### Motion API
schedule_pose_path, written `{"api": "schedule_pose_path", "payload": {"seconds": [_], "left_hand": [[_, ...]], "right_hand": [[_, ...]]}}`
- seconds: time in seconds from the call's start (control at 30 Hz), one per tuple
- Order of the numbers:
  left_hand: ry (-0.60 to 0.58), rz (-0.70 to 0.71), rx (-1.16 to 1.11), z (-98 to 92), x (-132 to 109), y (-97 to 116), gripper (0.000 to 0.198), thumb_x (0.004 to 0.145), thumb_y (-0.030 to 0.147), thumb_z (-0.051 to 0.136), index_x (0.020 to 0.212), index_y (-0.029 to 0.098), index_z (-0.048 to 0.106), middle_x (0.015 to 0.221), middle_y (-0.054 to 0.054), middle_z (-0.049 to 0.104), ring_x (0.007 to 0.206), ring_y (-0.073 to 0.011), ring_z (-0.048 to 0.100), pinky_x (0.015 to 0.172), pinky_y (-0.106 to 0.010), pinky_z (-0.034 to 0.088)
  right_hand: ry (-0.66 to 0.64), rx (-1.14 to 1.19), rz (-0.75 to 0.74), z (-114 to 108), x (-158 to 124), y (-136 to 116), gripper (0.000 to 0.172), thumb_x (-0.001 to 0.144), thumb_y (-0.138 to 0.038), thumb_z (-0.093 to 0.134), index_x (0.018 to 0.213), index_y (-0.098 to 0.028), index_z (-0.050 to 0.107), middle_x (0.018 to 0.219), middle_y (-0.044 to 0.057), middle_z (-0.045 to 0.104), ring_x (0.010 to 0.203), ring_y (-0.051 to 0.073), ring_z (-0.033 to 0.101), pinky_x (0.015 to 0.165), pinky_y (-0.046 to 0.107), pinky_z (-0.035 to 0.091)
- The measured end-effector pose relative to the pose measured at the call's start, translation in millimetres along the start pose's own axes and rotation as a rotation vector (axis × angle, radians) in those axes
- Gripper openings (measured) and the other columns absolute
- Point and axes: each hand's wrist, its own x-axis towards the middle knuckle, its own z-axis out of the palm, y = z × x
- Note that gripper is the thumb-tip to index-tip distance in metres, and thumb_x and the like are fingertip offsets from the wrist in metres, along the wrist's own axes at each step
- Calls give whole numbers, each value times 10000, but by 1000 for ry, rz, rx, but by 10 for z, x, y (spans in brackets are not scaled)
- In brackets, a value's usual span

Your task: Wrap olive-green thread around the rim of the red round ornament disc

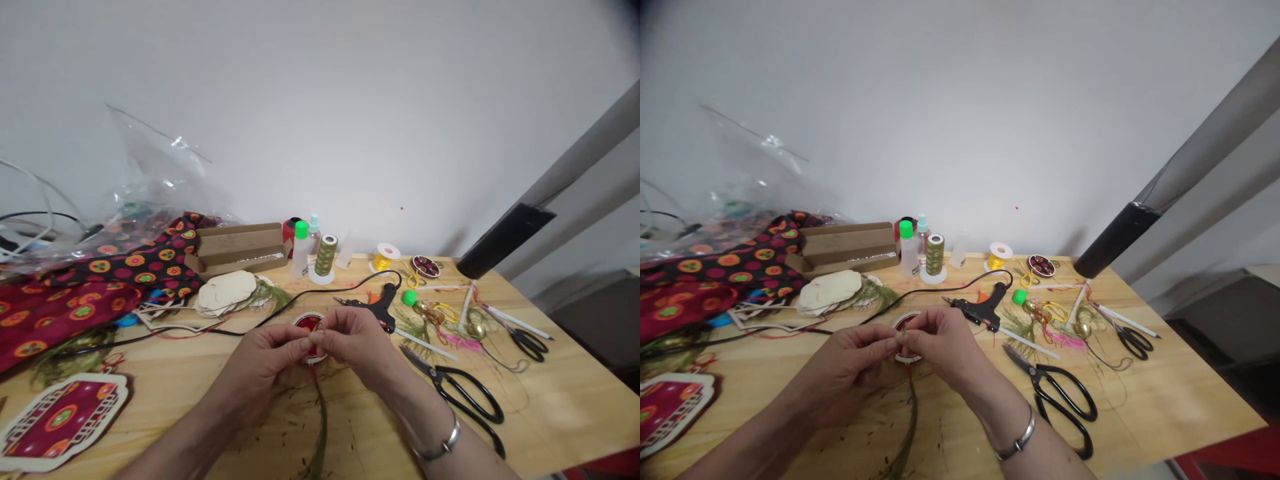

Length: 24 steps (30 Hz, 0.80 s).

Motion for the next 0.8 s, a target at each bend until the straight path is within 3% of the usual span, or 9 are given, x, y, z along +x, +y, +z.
{"api": "schedule_pose_path", "payload": {"seconds": [0.13,0.3,0.6,0.8], "left_hand": [[7,-6,64,-6,-14,20,153,626,290,708,631,137,698,505,32,569,365,-21,288,358,-173,165],[17,-61,52,-18,-4,3,212,596,324,718,645,119,693,504,23,549,372,-22,224,377,-195,101],[56,-41,23,10,1,-45,105,618,239,683,628,134,690,458,47,545,351,-20,213,378,-195,96],[75,-26,21,40,-8,-3,60,625,197,671,608,147,699,413,67,524,342,-23,244,375,-183,158]], "right_hand": [[-23,31,16,3,-19,-28,185,602,-212,672,508,-133,533,462,-39,532,394,31,356,382,165,243],[-24,63,32,14,-21,-28,191,590,-225,684,516,-134,534,449,-45,532,378,28,353,383,170,244],[49,-24,-6,30,-2,28,184,626,-206,647,516,-138,516,449,-49,520,395,42,391,413,175,302],[65,-86,-12,36,-5,13,198,629,-239,653,514,-124,541,483,-28,536,450,66,449,464,190,343]]}}
